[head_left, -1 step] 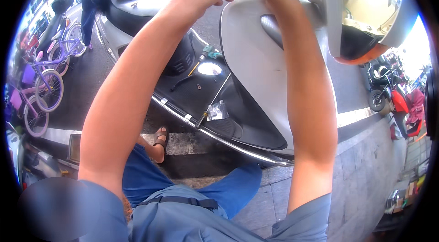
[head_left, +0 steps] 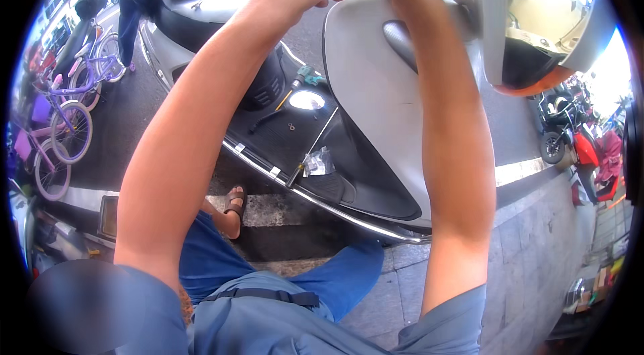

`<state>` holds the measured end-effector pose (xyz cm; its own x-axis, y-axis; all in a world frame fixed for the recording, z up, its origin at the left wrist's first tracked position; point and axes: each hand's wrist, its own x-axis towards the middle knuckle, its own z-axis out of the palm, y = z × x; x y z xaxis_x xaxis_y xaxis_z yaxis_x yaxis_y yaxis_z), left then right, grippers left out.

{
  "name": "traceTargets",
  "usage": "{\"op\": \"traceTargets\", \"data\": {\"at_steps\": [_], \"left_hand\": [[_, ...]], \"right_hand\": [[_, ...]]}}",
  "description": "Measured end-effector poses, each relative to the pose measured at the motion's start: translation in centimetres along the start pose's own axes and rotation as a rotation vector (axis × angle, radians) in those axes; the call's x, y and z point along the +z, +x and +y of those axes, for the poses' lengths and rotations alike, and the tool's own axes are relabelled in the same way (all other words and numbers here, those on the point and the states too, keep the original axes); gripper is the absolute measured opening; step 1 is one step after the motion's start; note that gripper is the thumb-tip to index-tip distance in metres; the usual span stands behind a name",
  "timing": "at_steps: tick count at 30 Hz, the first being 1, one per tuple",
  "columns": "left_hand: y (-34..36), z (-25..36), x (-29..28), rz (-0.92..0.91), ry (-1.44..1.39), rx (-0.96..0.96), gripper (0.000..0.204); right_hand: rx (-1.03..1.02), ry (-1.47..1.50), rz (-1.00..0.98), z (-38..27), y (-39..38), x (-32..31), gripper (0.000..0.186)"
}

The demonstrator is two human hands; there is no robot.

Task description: The person uses a screwdriver to remove screws from the front panel of a white scooter. They then detach the front fairing, exposing the internal wiring and components, while a woman stands nearby observing the process.

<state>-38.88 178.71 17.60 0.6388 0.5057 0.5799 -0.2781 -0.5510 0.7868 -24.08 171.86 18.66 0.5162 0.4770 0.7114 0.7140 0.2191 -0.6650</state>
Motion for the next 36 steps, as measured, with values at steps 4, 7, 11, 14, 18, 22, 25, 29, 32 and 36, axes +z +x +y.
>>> {"op": "traceTargets", "data": {"at_steps": [4, 7, 11, 14, 18, 22, 25, 29, 32, 36], "left_hand": [[0.8, -0.2, 0.2, 0.003, 0.0, 0.003, 0.043], [0.6, -0.5, 0.7, 0.052, -0.05, 0.0, 0.038], [-0.1, 0.0, 0.6, -0.01, -0.108, 0.025, 0.03], [-0.9, 0.4, 0.8, 0.0, -0.116, 0.056, 0.029], [-0.6, 0.9, 0.6, -0.169, -0.195, -0.017, 0.025], [2.1, -4.3, -1.2, -0.169, -0.161, 0.079, 0.033], [1.5, -4.0, -0.8, -0.102, -0.178, 0.089, 0.025], [1.6, -3.5, -0.3, -0.108, -0.122, 0.097, 0.023], [0.9, -3.0, 0.1, -0.05, -0.038, 0.127, 0.031], [0.5, -2.6, 0.0, -0.047, 0.031, 0.218, 0.054]], "right_hand": [[0.147, 0.213, -0.147, -1.0, -0.2, -0.9, 0.022], [0.321, 0.396, -0.142, -1.4, 0.1, -0.8, 0.024], [0.407, 0.668, -0.162, -0.6, 1.3, -0.5, 0.022], [0.405, 0.784, -0.188, 0.0, 1.7, -0.5, 0.02], [0.383, 0.845, -0.202, 0.8, 2.0, -0.1, 0.022], [0.371, 0.875, -0.278, 2.1, 3.1, 1.0, 0.023], [0.369, 0.827, -0.318, 2.4, 3.5, 1.3, 0.025], [0.375, 0.794, -0.315, 3.2, 4.4, 1.6, 0.025], [0.371, 0.803, -0.221, 2.9, 4.0, 2.3, 0.021], [0.331, 0.825, -0.199, 1.8, 3.5, 1.9, 0.018]]}}
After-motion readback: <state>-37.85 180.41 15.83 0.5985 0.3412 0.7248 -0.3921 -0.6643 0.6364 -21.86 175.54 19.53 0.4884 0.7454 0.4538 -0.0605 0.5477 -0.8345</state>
